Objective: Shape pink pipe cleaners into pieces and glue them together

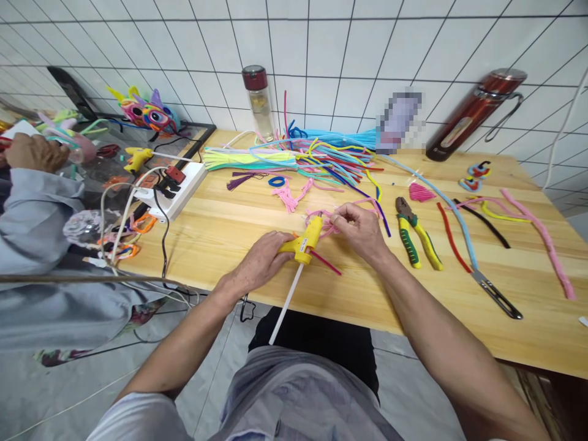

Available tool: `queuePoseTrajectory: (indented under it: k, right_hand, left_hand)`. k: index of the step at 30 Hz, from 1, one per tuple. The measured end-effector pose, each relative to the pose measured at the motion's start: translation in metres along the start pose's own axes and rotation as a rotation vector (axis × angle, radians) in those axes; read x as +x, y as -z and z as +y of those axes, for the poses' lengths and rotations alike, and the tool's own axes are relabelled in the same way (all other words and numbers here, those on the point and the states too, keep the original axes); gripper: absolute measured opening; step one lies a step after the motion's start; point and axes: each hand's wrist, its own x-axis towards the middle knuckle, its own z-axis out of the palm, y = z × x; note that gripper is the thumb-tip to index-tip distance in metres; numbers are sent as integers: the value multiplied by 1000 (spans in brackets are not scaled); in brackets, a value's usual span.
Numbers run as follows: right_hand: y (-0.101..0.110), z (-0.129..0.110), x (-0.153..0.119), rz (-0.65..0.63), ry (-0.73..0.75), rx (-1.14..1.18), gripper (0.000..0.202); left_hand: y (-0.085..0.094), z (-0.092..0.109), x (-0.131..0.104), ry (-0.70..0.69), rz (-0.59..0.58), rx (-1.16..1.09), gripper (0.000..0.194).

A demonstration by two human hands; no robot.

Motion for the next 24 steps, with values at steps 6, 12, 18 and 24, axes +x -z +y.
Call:
queuePoseTrajectory:
  k: [6,12,18,24]
  right_hand:
    - [-1,3,1,-1,-17,17,21]
    - [0,2,0,-6,-11,11,19]
    - [0,1,0,-1,-7,-12,16]
    - [0,1,-1,1,13,-41,18]
  left_hand:
    - [0,1,0,-5,4,-14,30]
    - [-1,0,0,-1,11,-3,30]
    - [-1,0,-1,-6,14,-1,30]
    - [-1,0,-2,8,17,-18,32]
